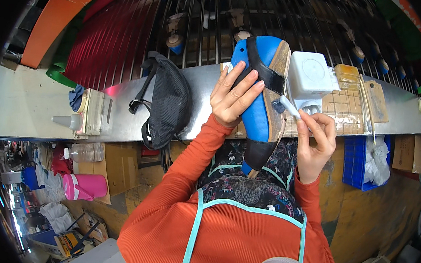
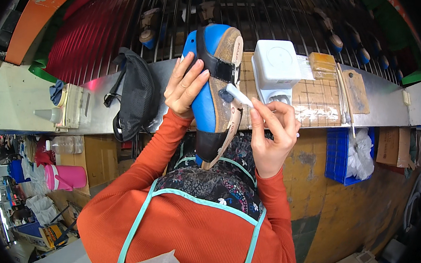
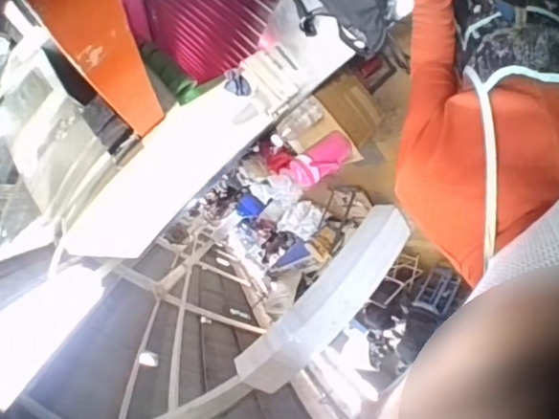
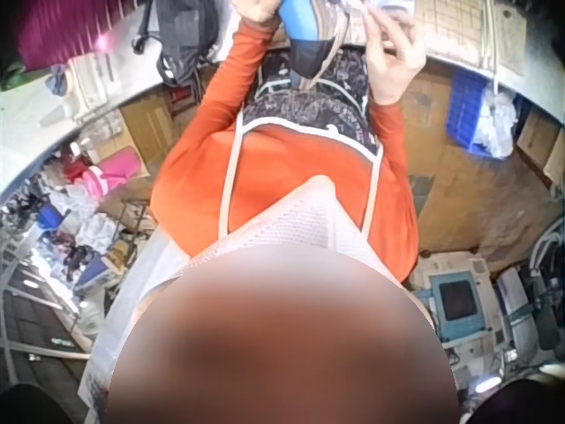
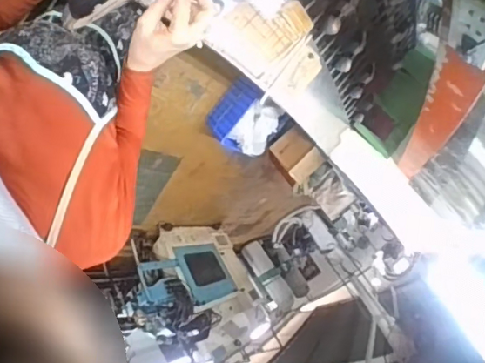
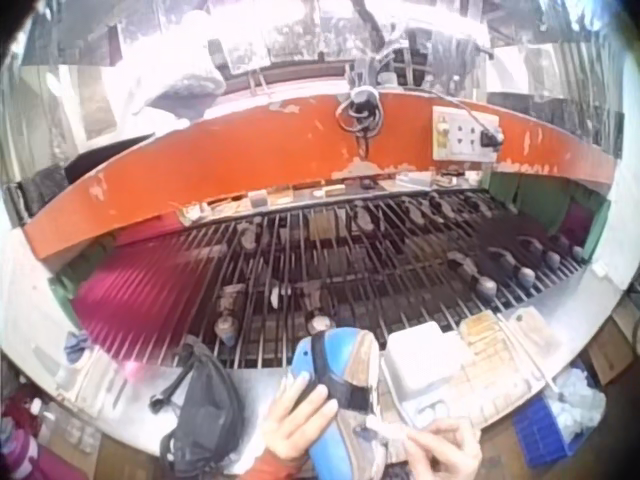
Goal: The person holds a blue and beige sandal with a black strap and uses a small brush to apply white paint to the strap and sole edges. The person repeatedly dips the brush into a white paint container and continues painting the same sandal throughout the clip.
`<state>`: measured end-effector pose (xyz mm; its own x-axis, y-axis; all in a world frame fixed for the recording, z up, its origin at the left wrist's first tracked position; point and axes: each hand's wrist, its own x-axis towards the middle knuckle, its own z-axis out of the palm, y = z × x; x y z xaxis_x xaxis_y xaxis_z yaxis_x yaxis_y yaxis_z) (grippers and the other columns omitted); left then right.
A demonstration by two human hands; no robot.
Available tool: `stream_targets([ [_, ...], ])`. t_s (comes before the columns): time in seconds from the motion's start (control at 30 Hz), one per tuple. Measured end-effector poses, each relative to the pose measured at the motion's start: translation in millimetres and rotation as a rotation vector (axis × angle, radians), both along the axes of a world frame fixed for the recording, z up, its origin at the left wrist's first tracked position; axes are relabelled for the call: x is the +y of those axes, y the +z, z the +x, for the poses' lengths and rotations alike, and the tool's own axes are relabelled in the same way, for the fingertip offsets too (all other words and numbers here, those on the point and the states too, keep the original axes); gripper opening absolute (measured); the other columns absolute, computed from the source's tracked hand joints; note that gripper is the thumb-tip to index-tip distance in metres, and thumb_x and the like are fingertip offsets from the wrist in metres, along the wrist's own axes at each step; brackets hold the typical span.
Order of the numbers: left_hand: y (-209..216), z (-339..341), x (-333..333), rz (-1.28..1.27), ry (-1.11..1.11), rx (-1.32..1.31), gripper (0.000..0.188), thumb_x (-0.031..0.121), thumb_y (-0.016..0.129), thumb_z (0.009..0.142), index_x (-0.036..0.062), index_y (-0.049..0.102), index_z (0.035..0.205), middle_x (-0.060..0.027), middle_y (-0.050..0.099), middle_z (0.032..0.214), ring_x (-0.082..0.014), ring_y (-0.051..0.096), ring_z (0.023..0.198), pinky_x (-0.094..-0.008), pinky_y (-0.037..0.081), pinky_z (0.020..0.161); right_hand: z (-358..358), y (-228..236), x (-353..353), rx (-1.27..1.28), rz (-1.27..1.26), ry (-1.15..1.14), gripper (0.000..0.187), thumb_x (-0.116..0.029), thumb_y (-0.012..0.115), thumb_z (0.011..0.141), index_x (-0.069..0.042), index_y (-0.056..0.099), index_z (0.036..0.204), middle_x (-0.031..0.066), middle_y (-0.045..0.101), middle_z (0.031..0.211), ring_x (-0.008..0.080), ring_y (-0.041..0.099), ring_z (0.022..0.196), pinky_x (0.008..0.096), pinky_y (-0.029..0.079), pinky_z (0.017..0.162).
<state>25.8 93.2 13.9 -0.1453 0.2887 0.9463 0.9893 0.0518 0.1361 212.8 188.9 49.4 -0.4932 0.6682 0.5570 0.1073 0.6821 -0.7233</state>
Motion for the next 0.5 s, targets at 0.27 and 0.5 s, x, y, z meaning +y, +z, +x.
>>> stream_targets([
  [0.27,4.0,0.1,-4.4,-0.062,0.039,0.037,0.030,0.015,0.071,0.076,0.0196,0.072,0.106,-0.0022,0.069,0.117,-0.0309,0.062,0.115,-0.0499,0.049,0.094,-10.8,-0.6,-1.4,-0.052,0.321,-0.171,0.028,-0.010,0.078,0.076,-0.015,0.076,0.103,0.0010,0.061,0.090,0.0128,0.055,0.080,0.0306,0.028,0.077],
  [0.5,6.6,0.8,-5.5,-0.079,0.028,0.050,0.030,0.015,0.071,0.076,0.0206,0.073,0.106,-0.0014,0.069,0.117,-0.0308,0.062,0.115,-0.0520,0.050,0.092,-15.6,-0.2,-3.4,-0.008,0.465,-0.264,0.030,-0.011,0.081,0.072,-0.014,0.077,0.101,0.0019,0.061,0.089,0.0122,0.056,0.082,0.0315,0.026,0.075],
])
